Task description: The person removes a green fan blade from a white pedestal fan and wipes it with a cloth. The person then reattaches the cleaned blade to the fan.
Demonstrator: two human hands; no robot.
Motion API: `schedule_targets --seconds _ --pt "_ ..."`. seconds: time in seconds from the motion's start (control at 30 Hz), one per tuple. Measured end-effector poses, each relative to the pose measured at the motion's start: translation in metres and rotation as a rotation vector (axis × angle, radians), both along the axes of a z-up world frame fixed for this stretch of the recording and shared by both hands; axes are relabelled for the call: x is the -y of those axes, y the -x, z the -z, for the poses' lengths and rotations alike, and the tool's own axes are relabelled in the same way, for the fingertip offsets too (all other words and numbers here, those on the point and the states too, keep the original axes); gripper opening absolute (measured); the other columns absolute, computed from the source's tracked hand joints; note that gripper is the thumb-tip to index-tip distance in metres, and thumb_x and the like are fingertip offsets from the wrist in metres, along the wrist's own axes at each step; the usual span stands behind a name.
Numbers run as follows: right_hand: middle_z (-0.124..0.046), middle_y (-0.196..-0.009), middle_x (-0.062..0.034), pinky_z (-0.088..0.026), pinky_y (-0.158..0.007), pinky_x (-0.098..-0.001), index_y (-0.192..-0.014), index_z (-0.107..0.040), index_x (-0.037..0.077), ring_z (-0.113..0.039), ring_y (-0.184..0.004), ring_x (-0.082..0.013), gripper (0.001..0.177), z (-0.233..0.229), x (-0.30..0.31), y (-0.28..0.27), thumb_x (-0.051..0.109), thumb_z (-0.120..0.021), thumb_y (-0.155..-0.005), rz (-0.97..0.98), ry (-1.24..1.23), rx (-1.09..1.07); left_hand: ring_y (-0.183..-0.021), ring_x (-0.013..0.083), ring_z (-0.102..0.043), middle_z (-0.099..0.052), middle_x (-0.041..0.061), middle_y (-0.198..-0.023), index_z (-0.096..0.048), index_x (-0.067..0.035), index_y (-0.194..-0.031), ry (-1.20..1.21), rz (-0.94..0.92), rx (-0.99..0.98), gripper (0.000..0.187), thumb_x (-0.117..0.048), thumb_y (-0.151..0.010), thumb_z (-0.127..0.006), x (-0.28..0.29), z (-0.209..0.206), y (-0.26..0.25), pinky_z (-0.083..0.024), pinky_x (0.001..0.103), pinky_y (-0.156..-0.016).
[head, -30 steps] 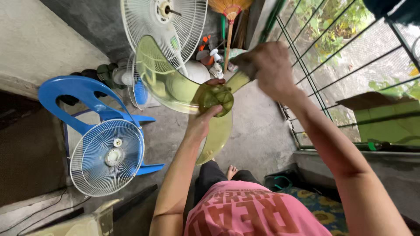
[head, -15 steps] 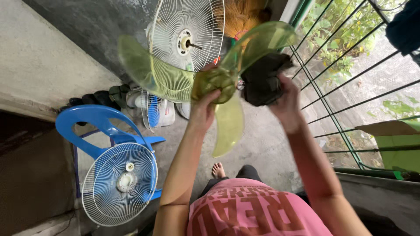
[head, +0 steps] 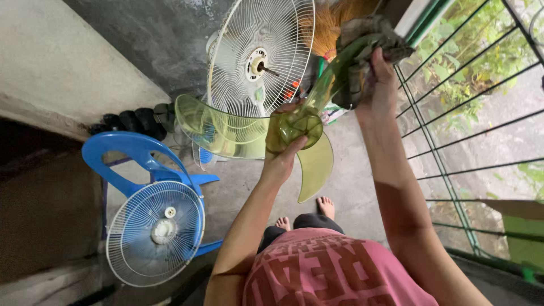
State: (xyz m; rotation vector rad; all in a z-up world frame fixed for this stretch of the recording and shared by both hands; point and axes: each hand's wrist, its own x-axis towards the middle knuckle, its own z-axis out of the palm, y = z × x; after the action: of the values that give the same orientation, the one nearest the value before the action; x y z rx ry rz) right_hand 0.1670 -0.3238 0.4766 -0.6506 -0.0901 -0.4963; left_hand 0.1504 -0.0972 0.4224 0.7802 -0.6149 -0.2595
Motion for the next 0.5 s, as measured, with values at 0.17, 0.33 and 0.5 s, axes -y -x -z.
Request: schedule_targets --seconds 0.17,0.33,0.5 --pt "-0.071 -0.100 -0.0107 -0.063 -0.081 -0.0377 -0.100 -0.047 0.004 -0.071 -0.087 -0.0198 0.022 0.018 0.062 -0.029 0.011 -0.067 -0.105 0.170 0.026 -0.088 -0.140 0.0182 -0.050 -0.052 0.007 -0.148 -0.043 -0.010 -0.150 0.067 -0.022 -0.069 0.068 0.015 -0.092 -0.068 0.045 -0.004 -0.001 -0.043 0.035 -0.120" --pt "-0.075 -0.112 -0.0062 -0.063 -0.077 -0.0318 -0.132 -0.060 0.009 -0.073 -0.092 -0.0156 0.032 -0.018 0.153 -0.028 0.013 -0.074 -0.104 0.469 0.371 -0.085 -0.139 0.0190 -0.053 -0.054 0.007 -0.148 -0.046 -0.009 -0.147 0.086 -0.001 -0.042 0.068 0.013 -0.087 -0.070 0.063 -0.011 -0.017 -0.044 0.037 -0.120" --pt "-0.062 -0.095 -0.0075 -0.048 -0.067 -0.0295 -0.118 -0.060 0.012 -0.061 -0.081 -0.0179 0.022 -0.074 0.182 0.020 0.018 -0.075 -0.104 0.300 1.579 0.211 -0.136 0.0206 -0.056 -0.058 0.010 -0.145 -0.048 -0.004 -0.150 -0.055 -0.026 0.039 0.069 0.009 -0.087 -0.073 0.065 -0.021 -0.028 -0.044 0.038 -0.120"
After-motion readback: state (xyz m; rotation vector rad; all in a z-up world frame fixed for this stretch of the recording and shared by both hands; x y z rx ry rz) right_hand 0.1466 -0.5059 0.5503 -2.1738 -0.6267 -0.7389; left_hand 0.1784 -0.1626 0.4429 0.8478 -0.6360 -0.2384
